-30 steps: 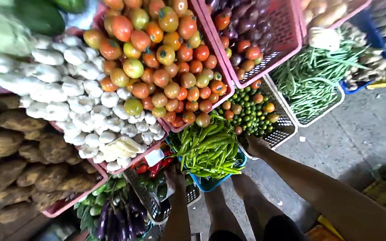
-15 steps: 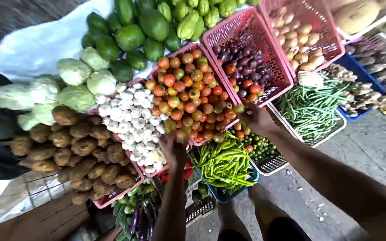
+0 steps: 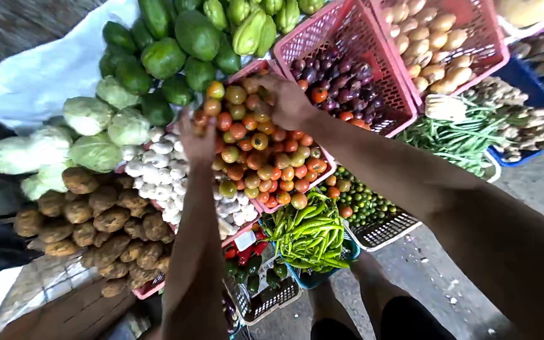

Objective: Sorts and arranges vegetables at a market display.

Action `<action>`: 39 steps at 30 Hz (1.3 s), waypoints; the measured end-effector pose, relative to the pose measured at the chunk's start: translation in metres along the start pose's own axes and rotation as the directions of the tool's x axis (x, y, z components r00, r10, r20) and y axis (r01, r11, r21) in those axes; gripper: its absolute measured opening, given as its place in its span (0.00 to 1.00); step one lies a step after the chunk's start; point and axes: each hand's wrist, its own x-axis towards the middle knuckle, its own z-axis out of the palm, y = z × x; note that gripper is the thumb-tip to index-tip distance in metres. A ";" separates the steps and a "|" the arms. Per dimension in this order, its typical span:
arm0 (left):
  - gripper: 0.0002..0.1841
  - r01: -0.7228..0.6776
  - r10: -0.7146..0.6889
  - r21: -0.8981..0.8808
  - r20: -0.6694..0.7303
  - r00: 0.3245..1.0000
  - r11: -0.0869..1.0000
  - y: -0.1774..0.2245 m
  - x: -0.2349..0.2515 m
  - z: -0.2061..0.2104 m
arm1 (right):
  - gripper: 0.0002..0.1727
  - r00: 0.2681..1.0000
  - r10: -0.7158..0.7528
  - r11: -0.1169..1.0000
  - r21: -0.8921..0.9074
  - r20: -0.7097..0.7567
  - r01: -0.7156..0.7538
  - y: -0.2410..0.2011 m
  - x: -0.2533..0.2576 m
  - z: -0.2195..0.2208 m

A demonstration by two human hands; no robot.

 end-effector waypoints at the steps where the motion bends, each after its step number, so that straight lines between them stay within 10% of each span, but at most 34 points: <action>1: 0.37 0.011 -0.012 0.030 0.009 1.000 0.999 -0.003 -0.015 -0.005 | 0.27 0.997 0.068 0.998 -0.001 -0.033 -0.068 0.031 -0.017 -0.017; 5: 0.33 0.086 -0.121 0.202 0.167 0.979 0.976 -0.041 -0.074 0.008 | 0.32 0.898 0.439 0.884 -0.170 -0.015 -0.435 0.172 -0.044 -0.065; 14: 0.36 -0.019 -0.018 0.375 0.094 0.995 0.927 -0.057 -0.097 0.026 | 0.60 0.883 0.323 0.871 -0.472 0.342 -0.136 0.229 0.008 0.006; 18: 0.33 0.078 -0.188 0.523 0.161 0.969 0.849 -0.041 -0.089 0.009 | 0.54 0.862 0.335 0.870 -0.477 0.382 -0.127 0.228 0.030 0.019; 28: 0.36 0.006 -0.099 0.452 0.183 0.978 0.892 -0.037 -0.093 0.000 | 0.34 0.890 0.443 0.846 -0.379 0.105 -0.376 0.216 0.054 0.024; 33: 0.31 -0.037 -0.011 0.383 0.123 0.992 0.923 -0.055 -0.094 0.006 | 0.32 0.985 0.156 0.983 -0.084 -0.075 -0.162 0.124 0.081 -0.031; 39: 0.32 0.108 -0.080 0.271 -0.110 0.991 0.956 -0.029 -0.091 -0.022 | 0.26 0.928 -0.320 0.902 -0.237 0.190 0.360 0.049 0.130 0.017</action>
